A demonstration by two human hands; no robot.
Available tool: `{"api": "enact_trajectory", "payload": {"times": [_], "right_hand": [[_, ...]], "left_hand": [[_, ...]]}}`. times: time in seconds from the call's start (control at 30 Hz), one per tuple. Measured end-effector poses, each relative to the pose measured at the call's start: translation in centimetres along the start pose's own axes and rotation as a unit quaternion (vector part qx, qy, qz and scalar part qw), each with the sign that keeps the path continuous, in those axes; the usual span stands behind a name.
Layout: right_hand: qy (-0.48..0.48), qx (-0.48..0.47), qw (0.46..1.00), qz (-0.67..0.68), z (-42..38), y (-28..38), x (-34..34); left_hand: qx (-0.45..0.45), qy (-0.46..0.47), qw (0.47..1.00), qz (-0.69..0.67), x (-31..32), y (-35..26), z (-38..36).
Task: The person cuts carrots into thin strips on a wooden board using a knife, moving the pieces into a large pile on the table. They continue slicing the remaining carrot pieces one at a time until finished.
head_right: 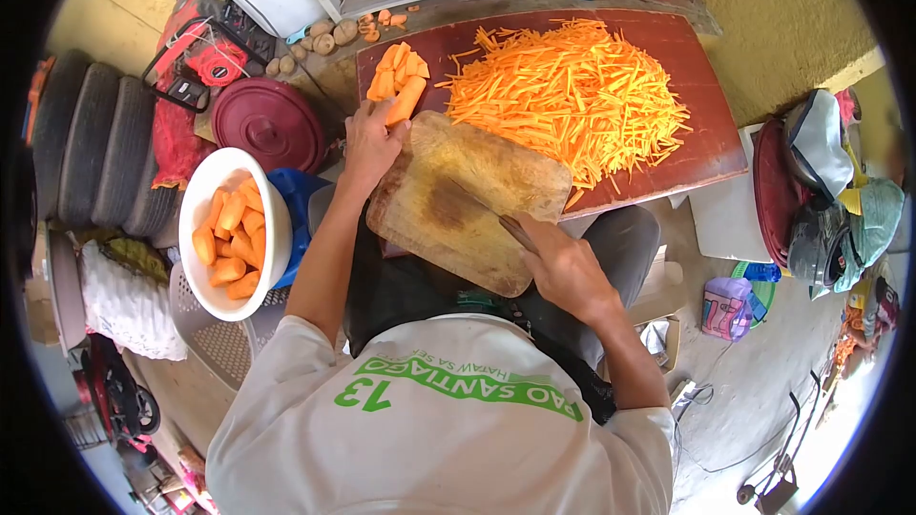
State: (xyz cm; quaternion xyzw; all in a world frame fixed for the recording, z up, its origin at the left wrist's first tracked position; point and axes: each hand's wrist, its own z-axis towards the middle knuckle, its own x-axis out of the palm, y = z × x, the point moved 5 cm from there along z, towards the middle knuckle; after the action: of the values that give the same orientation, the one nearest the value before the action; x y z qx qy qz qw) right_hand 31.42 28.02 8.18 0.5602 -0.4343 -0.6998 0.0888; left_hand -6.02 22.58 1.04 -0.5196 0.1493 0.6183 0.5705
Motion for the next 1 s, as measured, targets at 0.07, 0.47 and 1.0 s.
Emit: {"api": "enact_trajectory", "payload": {"times": [0.07,0.47,1.0], "right_hand": [[-0.001,0.001,1.0,-0.017,0.2,-0.2,0.3],[-0.037,-0.042,0.998,-0.027,-0.1,-0.2,1.2],[-0.029,0.018,0.999,-0.01,0.6,-0.8,0.4]], "left_hand": [[-0.003,0.009,1.0,-0.003,0.0,0.2,0.1],[-0.052,-0.056,0.992,-0.103,1.5,6.8,7.7],[-0.161,0.157,0.971,-0.085,7.7,6.1,13.8]]}}
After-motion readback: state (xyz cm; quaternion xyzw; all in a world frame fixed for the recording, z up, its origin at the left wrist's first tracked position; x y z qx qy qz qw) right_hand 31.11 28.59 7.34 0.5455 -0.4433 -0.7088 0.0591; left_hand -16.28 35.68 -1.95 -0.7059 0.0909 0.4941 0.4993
